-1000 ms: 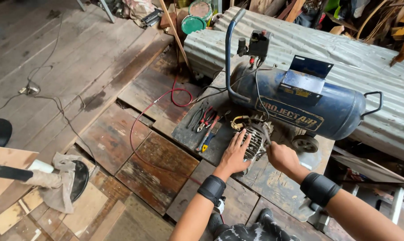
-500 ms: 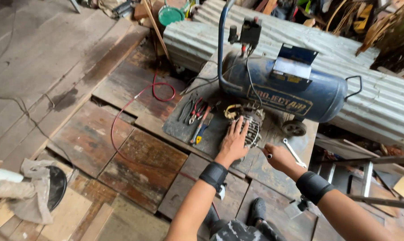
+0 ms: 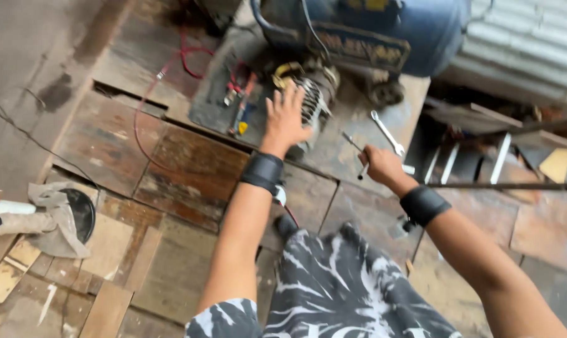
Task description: Repairing the motor and pump assembly of an air compressor using wrenches and pliers.
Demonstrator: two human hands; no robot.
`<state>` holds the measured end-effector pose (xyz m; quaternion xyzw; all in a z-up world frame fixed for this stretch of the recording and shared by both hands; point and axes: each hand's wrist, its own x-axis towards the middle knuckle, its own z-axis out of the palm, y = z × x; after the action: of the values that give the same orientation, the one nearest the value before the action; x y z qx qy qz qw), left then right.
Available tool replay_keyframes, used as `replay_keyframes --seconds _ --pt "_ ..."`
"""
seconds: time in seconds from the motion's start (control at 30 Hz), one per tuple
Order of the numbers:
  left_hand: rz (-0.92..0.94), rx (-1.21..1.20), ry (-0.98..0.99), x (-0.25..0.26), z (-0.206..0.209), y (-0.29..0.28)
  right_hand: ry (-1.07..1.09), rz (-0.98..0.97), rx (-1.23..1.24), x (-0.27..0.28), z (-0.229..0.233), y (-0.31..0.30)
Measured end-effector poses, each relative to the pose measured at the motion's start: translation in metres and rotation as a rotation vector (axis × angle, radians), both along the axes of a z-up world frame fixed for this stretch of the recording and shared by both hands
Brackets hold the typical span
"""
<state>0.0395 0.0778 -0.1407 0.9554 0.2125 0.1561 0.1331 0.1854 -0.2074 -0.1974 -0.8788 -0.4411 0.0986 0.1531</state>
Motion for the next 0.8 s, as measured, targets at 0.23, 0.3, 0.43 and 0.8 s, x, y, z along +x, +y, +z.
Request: replay_keyframes --seconds 0.23,0.3,0.43,0.8 --pt "0.089 -0.131 0.058 -0.001 0.019 -0.009 0.047 0.006 -0.071 0.020 -0.048 -0.060" --pt "0.142 -0.066 0.091 -0.013 0.028 -0.020 0.060 0.013 -0.038 0.016 -0.070 -0.068" --pt "0.148 -0.044 0.224 -0.010 0.039 -0.024 0.160 -0.036 -0.040 0.025 -0.104 -0.056" --pt "0.236 -0.035 0.362 -0.013 0.057 -0.027 -0.035 0.097 0.280 0.047 -0.103 0.029"
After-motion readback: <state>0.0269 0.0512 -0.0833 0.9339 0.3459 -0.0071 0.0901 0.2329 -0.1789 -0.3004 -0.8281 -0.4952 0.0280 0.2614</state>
